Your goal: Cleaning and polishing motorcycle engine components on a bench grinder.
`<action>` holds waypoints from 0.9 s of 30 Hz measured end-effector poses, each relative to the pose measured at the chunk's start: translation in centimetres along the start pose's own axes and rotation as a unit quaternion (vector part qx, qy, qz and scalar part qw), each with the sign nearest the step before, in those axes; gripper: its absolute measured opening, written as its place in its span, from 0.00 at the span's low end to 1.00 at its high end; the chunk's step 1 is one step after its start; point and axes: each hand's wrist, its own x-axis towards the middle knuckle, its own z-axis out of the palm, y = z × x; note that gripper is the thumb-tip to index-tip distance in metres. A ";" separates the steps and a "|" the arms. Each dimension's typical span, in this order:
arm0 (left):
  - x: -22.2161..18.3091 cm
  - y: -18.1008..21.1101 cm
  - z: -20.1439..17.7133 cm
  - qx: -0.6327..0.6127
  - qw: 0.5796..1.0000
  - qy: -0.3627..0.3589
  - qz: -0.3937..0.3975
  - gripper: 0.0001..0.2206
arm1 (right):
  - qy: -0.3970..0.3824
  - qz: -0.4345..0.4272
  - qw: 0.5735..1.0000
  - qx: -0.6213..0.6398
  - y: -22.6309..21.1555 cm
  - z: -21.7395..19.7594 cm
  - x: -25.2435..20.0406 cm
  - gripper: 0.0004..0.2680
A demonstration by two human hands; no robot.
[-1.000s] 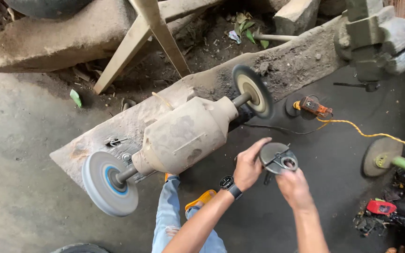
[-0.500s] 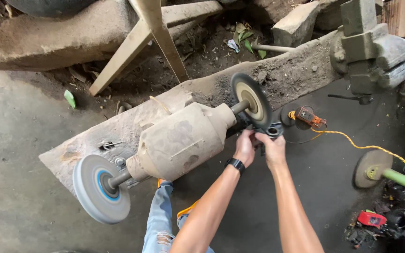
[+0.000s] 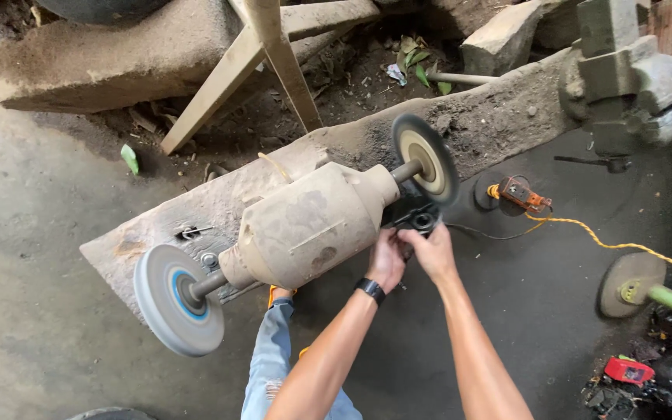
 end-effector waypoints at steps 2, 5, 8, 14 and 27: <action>-2.4 2.0 7.7 0.019 0.999 0.032 -0.033 0.10 | 0.017 -0.012 1.000 0.000 0.6 -2.9 0.1 0.09; -5.1 2.6 14.0 0.037 0.997 0.027 -0.068 0.11 | 0.042 -0.028 0.999 0.006 -2.1 -5.0 -1.6 0.09; -7.9 2.8 14.5 0.022 0.997 -0.020 -0.067 0.11 | 0.042 -0.031 0.998 0.018 -2.7 -5.1 -3.4 0.10; -9.4 5.5 11.4 0.017 0.999 0.029 -0.009 0.11 | -0.045 -0.072 0.995 0.055 0.0 -3.0 -2.9 0.11; -4.0 1.6 9.7 -0.056 0.997 0.044 0.015 0.06 | 0.085 -0.034 0.993 0.078 2.8 -1.1 -1.4 0.10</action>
